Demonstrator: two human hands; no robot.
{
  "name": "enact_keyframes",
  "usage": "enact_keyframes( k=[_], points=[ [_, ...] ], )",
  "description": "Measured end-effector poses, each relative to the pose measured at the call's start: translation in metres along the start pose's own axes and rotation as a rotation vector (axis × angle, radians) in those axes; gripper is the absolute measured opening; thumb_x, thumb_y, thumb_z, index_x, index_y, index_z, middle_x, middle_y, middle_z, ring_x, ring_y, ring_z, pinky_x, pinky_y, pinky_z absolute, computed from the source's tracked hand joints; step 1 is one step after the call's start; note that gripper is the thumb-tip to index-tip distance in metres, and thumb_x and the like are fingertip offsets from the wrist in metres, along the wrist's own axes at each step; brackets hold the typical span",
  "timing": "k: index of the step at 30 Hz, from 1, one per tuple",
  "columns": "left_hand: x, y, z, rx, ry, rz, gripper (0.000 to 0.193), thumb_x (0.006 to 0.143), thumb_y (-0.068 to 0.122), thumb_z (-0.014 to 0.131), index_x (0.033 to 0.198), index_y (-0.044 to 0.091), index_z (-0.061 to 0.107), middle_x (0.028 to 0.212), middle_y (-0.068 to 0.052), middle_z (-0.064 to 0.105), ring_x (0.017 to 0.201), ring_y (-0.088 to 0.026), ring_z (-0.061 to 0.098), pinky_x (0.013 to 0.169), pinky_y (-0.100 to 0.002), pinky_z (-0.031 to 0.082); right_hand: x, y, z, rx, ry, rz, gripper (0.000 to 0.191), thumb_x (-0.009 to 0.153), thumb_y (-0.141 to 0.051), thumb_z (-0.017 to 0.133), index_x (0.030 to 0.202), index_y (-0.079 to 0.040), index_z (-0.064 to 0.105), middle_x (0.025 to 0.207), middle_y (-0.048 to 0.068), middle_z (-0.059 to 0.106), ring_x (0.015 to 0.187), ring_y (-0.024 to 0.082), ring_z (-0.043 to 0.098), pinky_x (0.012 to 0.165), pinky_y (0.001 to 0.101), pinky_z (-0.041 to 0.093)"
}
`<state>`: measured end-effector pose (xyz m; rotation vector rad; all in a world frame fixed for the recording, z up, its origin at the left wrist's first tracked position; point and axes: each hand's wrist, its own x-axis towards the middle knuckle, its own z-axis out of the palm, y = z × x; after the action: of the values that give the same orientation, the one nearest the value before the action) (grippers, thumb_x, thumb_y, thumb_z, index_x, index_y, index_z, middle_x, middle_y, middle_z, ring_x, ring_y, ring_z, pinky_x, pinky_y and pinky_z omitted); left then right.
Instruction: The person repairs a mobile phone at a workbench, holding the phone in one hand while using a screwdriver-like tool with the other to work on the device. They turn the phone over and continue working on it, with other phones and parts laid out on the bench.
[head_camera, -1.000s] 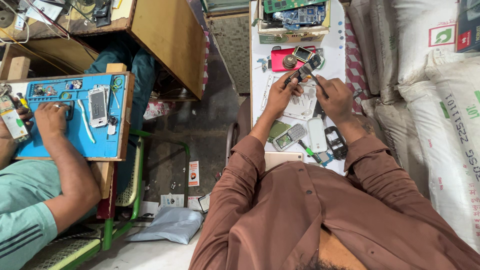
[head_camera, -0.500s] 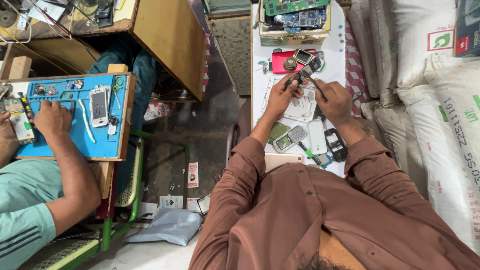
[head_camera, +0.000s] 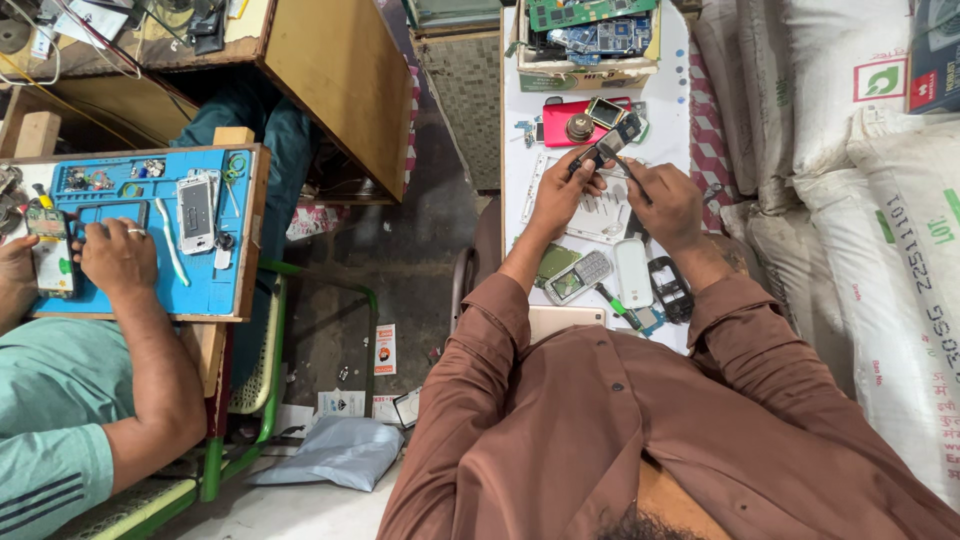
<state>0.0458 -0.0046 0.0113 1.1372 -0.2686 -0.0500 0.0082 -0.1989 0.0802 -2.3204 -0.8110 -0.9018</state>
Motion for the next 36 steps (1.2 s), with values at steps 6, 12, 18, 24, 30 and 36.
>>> enact_keyframes(
  k=[6,12,18,24,30,36],
  points=[
    [0.0,0.001,0.0,0.001,-0.004,0.007,0.033,0.11,0.019,0.055,0.136,-0.001,0.061,0.116,-0.008,0.075,0.086,-0.011,0.066,0.078,-0.027,0.057,0.002,-0.001,0.001,-0.005,0.036,0.03,0.032,0.094,-0.003,0.078,0.125,-0.005,0.071,0.089,0.009,0.063,0.077,0.026,0.063,0.069,0.0389,0.052],
    [0.0,0.0,-0.001,-0.006,-0.001,0.001,0.033,0.111,0.02,0.055,0.136,-0.001,0.061,0.116,-0.008,0.076,0.086,-0.011,0.065,0.078,-0.027,0.057,0.001,-0.001,0.0,-0.011,0.029,-0.01,0.033,0.093,-0.002,0.079,0.125,-0.005,0.072,0.088,0.01,0.062,0.076,0.027,0.063,0.068,0.0397,0.052],
    [0.002,-0.006,-0.003,-0.002,0.014,-0.005,0.035,0.11,0.019,0.055,0.137,-0.002,0.06,0.115,-0.01,0.076,0.085,-0.012,0.067,0.076,-0.027,0.057,0.003,-0.002,0.0,0.005,0.041,0.063,0.033,0.093,-0.001,0.079,0.126,-0.004,0.072,0.088,0.011,0.063,0.074,0.026,0.062,0.067,0.0386,0.052],
    [0.004,-0.011,-0.006,-0.002,0.015,-0.005,0.037,0.11,0.019,0.055,0.14,-0.002,0.058,0.115,-0.011,0.076,0.085,-0.013,0.067,0.076,-0.028,0.058,0.002,0.0,0.001,0.007,0.027,0.04,0.033,0.094,-0.002,0.078,0.126,-0.004,0.072,0.088,0.01,0.063,0.075,0.025,0.063,0.067,0.038,0.052],
    [0.004,-0.01,-0.004,-0.012,0.028,-0.021,0.037,0.109,0.019,0.055,0.139,-0.001,0.058,0.113,-0.01,0.076,0.084,-0.013,0.067,0.075,-0.027,0.057,0.002,0.001,0.002,-0.008,0.038,0.023,0.032,0.094,-0.003,0.079,0.125,-0.004,0.072,0.089,0.009,0.063,0.076,0.023,0.063,0.067,0.0365,0.052],
    [0.002,-0.008,-0.003,0.012,0.026,-0.006,0.033,0.11,0.018,0.055,0.135,-0.002,0.061,0.114,-0.009,0.076,0.085,-0.013,0.066,0.076,-0.028,0.057,0.003,-0.002,0.0,0.01,0.028,0.083,0.031,0.095,-0.002,0.079,0.125,-0.004,0.073,0.087,0.01,0.063,0.072,0.024,0.061,0.064,0.0376,0.051]
  ],
)
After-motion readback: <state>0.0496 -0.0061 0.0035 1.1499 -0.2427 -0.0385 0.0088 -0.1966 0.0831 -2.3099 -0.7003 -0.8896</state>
